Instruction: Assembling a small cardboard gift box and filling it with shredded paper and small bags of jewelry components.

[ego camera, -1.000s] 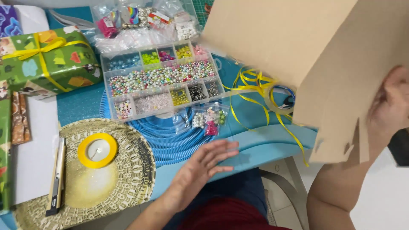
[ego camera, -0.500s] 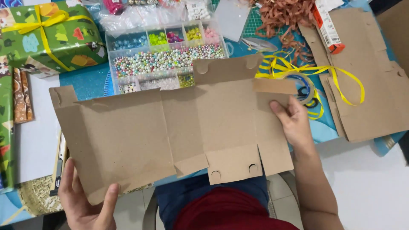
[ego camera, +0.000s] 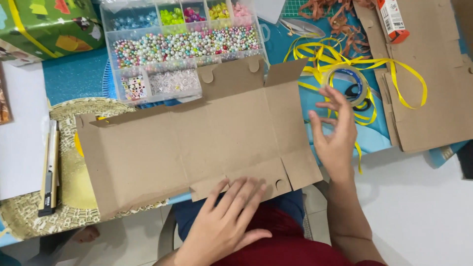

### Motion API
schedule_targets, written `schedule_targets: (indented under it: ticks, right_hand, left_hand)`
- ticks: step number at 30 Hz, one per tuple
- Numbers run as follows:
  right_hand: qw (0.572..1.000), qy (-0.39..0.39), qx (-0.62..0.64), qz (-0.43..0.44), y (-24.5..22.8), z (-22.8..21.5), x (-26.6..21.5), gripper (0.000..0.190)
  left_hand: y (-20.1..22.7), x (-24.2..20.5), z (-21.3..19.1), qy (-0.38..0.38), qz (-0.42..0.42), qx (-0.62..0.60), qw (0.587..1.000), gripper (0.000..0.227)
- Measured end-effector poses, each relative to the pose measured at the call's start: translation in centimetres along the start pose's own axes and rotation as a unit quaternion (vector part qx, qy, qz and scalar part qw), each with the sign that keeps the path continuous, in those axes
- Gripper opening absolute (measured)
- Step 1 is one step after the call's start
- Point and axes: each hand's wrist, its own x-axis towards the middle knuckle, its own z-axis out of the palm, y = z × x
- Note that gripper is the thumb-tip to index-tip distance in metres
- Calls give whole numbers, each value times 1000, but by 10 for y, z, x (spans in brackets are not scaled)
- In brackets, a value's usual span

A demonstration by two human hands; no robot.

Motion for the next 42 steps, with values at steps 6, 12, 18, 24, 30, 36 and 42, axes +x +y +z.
schedule_targets:
  ticks: [6,12,18,24,30,36,42]
  right_hand:
    - [954,-286,10,-89,7,-50,-50,64]
    - [942,-323,11,-89,23,-49,-64,38]
    - [919,-387,-35,-65,29,-47,-55,85]
    - [956,-285,28,-66,17,-55,-56,27]
    - [977,-161,-67,122,26,-30,-65,52]
    - [967,-163,-53,188,12,-22,-51,53]
    - [976,-139,-62,158,8,-14,-54,56]
  left_hand:
    - [-12,3,32,-20,16,-8,1000,45]
    - [-24,6,30,19,5,-49,999,32]
    - [-40,21,21,25,-118,-151,981,12]
    - [-38,17,40,-75,-288,-151,943,16]
    - [-23,39,30,-6,-188,88,978,25]
    - [-27,36,43,-15,-219,13,976,19]
    - [-24,41,47,-49,-266,124,955,24]
